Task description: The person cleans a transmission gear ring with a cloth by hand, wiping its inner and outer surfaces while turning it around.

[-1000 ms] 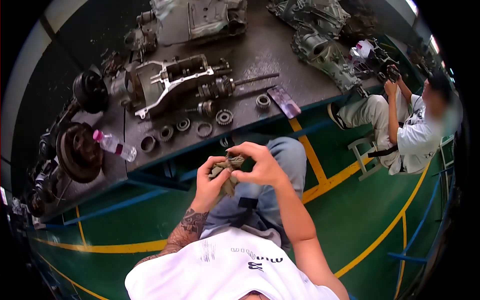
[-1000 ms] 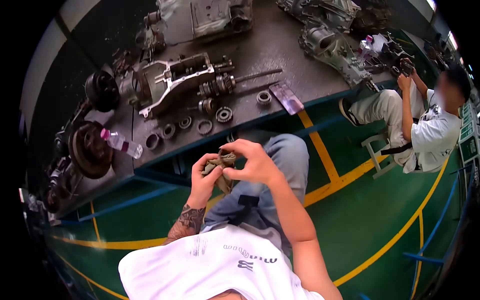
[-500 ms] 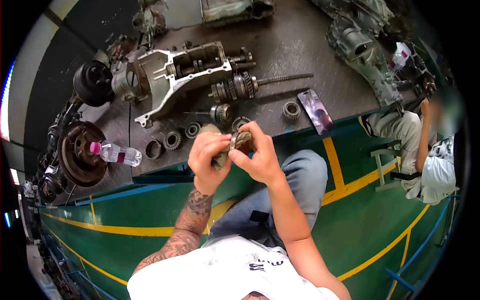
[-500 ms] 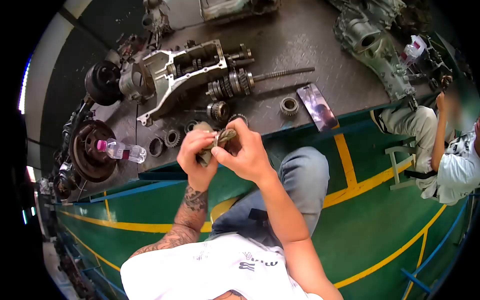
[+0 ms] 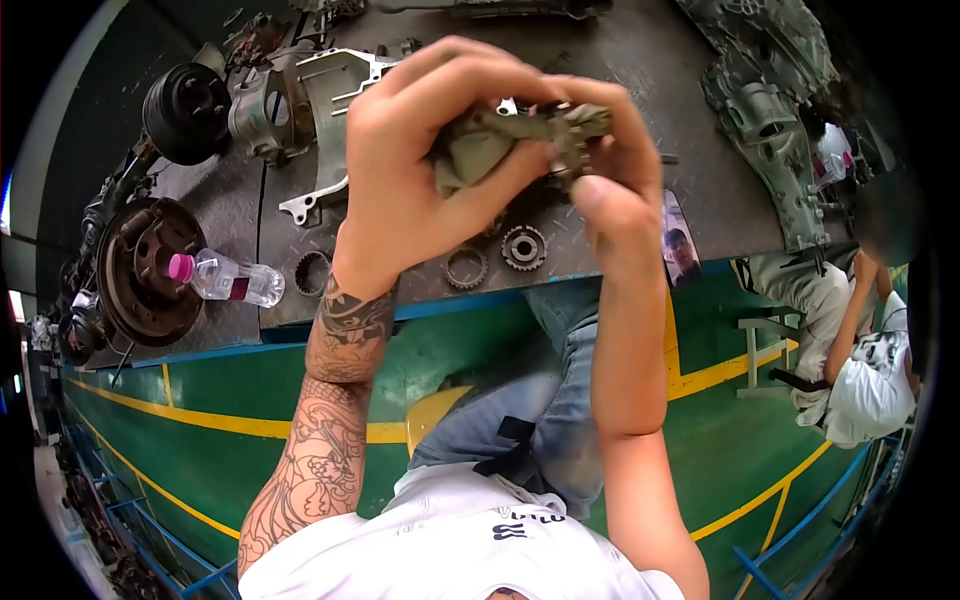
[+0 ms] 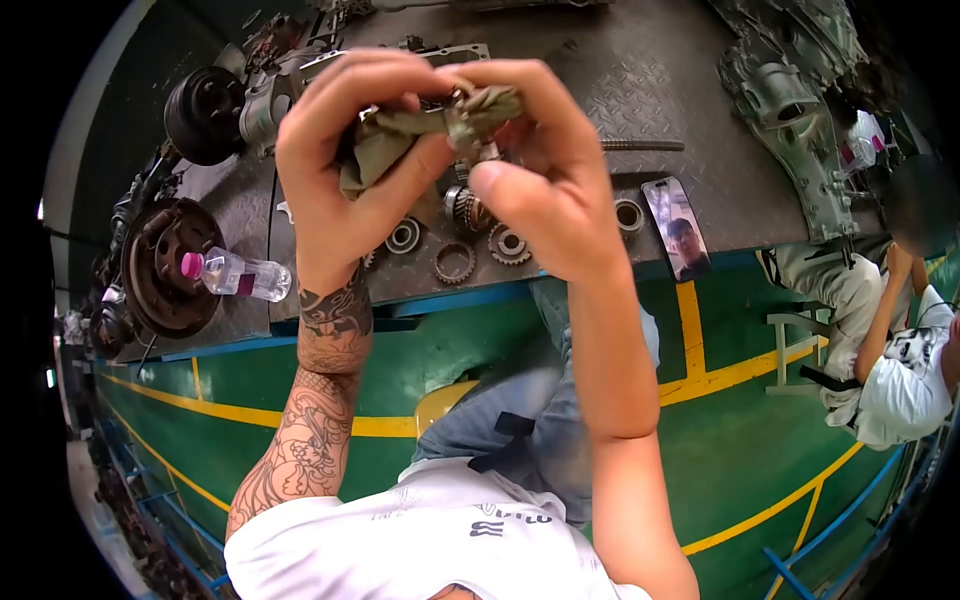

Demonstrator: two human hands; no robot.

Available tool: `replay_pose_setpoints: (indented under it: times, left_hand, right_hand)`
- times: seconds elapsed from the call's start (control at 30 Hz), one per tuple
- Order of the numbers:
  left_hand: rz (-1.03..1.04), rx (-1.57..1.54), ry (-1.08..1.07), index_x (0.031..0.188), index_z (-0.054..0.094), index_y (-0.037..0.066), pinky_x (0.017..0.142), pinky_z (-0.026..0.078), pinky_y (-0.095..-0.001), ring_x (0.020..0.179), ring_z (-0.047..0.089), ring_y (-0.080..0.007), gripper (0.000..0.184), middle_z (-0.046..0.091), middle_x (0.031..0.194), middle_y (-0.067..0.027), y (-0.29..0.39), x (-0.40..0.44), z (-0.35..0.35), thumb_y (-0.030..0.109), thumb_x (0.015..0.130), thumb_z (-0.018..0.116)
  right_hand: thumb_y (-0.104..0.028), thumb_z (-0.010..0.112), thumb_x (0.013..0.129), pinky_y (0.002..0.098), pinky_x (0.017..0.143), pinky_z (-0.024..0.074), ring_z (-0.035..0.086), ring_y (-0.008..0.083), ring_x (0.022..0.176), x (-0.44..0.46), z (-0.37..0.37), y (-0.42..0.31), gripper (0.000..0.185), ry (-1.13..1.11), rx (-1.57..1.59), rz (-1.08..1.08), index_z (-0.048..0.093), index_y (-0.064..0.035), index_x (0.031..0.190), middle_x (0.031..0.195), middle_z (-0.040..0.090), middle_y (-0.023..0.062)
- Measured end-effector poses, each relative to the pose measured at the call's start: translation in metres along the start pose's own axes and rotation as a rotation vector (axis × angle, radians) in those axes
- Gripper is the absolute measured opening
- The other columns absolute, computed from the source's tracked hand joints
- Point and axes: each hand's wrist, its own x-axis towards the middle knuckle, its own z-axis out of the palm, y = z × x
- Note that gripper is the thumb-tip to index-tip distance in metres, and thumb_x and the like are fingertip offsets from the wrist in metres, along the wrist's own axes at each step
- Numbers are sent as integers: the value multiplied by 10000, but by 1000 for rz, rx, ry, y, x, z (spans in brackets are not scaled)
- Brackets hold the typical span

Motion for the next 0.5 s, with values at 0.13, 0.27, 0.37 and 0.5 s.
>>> replay_pose_setpoints:
  times: [0.13, 0.27, 0.37, 0.5]
  left_hand:
    - [5, -129, -24, 1035, 717, -2, 783, 496, -246, 847, 609, -123, 288, 702, 1020, -64, -5, 18, 10, 19, 759, 801]
    - [-9, -140, 18, 1035, 714, -9, 802, 485, -245, 863, 605, -120, 278, 701, 1018, -64, -16, 22, 17, 12, 768, 786]
    - [-23, -124, 96, 1036, 711, -15, 817, 477, -244, 876, 601, -118, 270, 701, 1017, -63, -21, 28, 14, 6, 775, 775]
    - [-72, -86, 172, 1036, 708, -22, 836, 466, -244, 892, 597, -115, 259, 701, 1015, -63, -22, 34, 14, -1, 783, 760]
  right_hand:
    - [-234, 670, 818, 308, 993, 474, 605, 158, 1110, 18, 0, -8, 621, 66, 113, -96, 536, 59, 1347, 1203, 643, 99]
    - [-386, 627, 813, 357, 1035, 457, 596, 247, 1175, 38, -9, -2, 757, 30, 84, -114, 481, 92, 1380, 1266, 615, 184]
    - [-452, 646, 802, 371, 1052, 446, 598, 268, 1192, 55, -14, 6, 805, -9, 72, -102, 487, 99, 1367, 1272, 618, 198]
    - [-297, 755, 818, 310, 956, 477, 606, 167, 1060, 59, -12, 23, 626, 55, 207, -58, 541, 54, 1290, 1148, 646, 107]
